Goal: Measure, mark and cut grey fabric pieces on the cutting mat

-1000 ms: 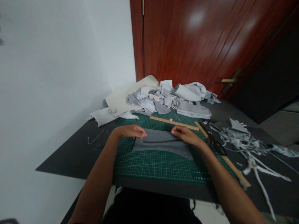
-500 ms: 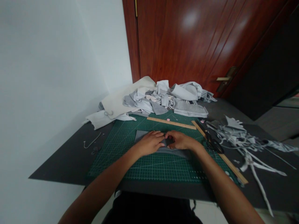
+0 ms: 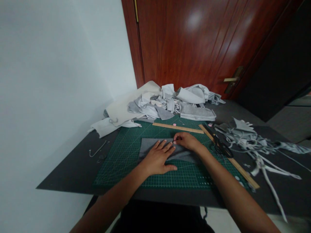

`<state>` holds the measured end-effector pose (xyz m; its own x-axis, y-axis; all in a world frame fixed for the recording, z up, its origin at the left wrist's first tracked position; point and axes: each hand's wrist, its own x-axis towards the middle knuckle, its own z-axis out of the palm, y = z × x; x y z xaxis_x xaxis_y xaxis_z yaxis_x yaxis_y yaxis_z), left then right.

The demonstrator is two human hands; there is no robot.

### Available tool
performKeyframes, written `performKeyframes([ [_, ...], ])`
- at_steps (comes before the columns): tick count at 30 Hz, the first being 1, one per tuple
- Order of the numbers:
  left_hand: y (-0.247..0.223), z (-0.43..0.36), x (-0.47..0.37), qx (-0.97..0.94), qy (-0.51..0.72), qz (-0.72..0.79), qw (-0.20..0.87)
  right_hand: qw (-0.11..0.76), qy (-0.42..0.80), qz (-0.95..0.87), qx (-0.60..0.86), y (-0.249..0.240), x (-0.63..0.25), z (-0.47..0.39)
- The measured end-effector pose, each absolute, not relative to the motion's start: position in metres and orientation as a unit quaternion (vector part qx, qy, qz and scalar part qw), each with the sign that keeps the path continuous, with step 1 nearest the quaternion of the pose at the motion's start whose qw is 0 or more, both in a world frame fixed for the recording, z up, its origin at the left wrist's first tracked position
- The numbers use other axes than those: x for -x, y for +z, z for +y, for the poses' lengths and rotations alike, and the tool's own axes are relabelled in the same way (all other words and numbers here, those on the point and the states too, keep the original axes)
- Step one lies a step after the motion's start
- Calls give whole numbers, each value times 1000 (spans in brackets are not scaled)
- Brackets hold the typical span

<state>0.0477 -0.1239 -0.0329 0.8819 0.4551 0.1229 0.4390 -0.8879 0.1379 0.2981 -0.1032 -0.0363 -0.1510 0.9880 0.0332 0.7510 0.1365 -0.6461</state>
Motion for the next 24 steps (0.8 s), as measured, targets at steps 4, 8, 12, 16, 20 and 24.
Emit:
performKeyframes([
  [4,-35,-154,-37,-951,86,286,74,238,256,-706,616,-39,-299,-97],
  [8,-38,-178,-29,-937,108,317,96,242,262,-706,613,-40,-300,-94],
  [12,-40,-188,-24,-936,117,316,100,242,258,-703,617,-38,-300,-95],
  [16,-40,-191,-22,-939,122,307,94,220,218,-699,645,-35,-296,-104],
  [20,-41,-191,-21,-941,120,297,107,211,107,-754,613,-32,-281,-120],
  [24,-43,-191,-18,-937,131,302,114,216,94,-825,514,-37,-264,-129],
])
